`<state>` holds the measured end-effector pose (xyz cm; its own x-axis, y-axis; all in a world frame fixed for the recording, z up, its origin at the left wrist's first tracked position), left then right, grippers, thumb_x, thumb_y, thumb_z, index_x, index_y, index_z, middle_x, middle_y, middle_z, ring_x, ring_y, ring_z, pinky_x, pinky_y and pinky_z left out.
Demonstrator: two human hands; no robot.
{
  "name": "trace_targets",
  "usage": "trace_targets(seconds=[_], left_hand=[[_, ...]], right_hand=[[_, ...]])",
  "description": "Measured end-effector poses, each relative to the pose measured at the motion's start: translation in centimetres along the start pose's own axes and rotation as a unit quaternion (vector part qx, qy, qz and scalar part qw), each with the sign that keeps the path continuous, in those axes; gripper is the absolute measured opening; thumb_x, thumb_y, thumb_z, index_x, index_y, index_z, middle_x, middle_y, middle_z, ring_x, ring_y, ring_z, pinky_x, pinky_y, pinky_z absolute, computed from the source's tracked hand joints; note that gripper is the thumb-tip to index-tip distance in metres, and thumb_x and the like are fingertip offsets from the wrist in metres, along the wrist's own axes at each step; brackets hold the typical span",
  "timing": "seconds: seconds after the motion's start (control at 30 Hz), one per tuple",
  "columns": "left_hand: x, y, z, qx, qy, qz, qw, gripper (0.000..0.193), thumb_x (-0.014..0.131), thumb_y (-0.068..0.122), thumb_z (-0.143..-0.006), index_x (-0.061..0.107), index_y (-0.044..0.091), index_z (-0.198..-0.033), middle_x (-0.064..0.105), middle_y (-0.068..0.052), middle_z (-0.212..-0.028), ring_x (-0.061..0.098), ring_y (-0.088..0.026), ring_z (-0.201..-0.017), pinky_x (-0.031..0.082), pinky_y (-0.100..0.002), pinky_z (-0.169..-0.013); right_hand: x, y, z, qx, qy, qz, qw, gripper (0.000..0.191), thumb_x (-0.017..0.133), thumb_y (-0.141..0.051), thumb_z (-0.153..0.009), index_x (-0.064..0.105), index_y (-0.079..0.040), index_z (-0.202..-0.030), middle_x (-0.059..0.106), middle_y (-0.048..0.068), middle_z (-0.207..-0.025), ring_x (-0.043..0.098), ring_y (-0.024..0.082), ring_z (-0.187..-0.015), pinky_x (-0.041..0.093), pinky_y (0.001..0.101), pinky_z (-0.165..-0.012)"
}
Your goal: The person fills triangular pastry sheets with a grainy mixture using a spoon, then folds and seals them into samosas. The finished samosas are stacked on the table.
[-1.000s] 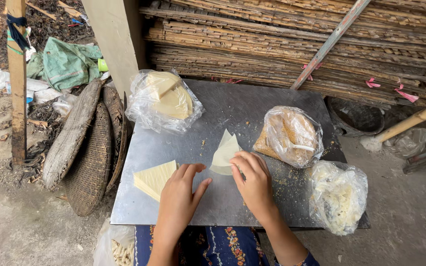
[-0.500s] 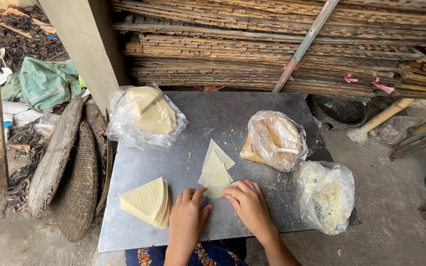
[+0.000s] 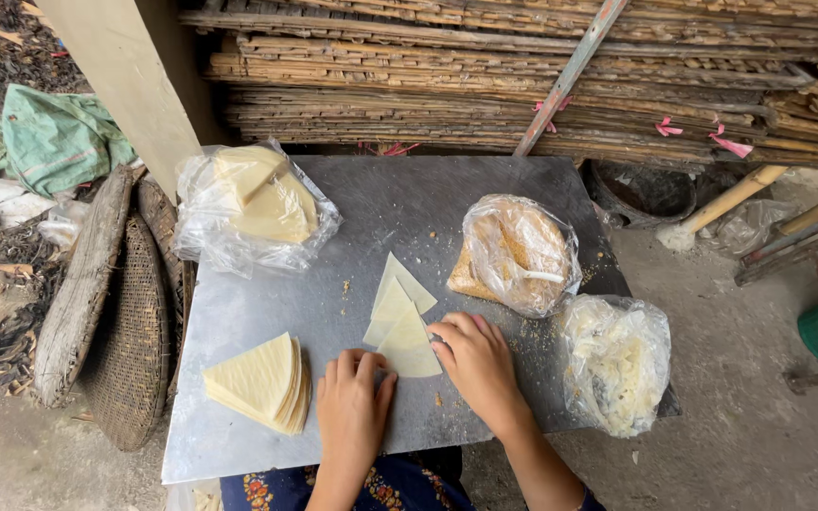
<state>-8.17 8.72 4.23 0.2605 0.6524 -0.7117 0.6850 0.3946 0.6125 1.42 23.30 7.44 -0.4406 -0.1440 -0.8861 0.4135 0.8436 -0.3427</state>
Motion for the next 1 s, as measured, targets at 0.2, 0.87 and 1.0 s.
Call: trace_targets(seconds=[0.2,0.87,1.0], left_hand=[[-0.3,1.0,-0.3,0.021,0.047,-0.04,0.998,0.034,0.078,0.029,-0.079,0.069,0.013,-0.108,0.063,-0.006,-0.102,0.058,-0.028,-0.091,0.043,-0.042,-0.073],[-1.6,0.4,1.0,0.022,0.082,-0.025,0.996,0.017,0.075,0.02,-0.084,0.069,0.009,-0.095,0.062,-0.01,-0.109,0.055,-0.035,-0.11,0.043,-0.046,-0.09],[-1.2,0.3,1.1,0.031,0.076,-0.009,0.997,0.022,0.076,0.022,-0.082,0.069,0.008,-0.098,0.062,-0.011,-0.114,0.051,-0.037,-0.116,0.04,-0.049,-0.095]], right_hand=[[0.9,-0.5,-0.1,-0.029,0.061,0.05,0.996,0.009,0.07,-0.017,-0.089,0.067,-0.01,-0.095,0.067,0.005,-0.102,0.064,0.029,-0.097,0.05,0.0434,-0.083],[1.4,1.2,-0.5,-0.004,0.057,-0.007,0.998,0.022,0.08,-0.021,-0.081,0.073,-0.008,-0.097,0.063,0.005,-0.113,0.061,0.029,-0.103,0.046,0.0446,-0.087],[2.0,1.0,-0.7,0.02,0.056,0.027,0.998,0.011,0.078,-0.02,-0.085,0.072,-0.011,-0.088,0.065,-0.001,-0.108,0.063,0.026,-0.102,0.049,0.0425,-0.087]])
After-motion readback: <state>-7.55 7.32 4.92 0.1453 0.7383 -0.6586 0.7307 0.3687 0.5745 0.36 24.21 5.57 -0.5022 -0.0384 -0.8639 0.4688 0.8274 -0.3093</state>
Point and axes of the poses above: each hand's wrist, its own z-axis away from the middle knuckle, its own x-axis out of the palm, y = z × x, the point moved 9 cm from there along -z, towards the middle knuckle
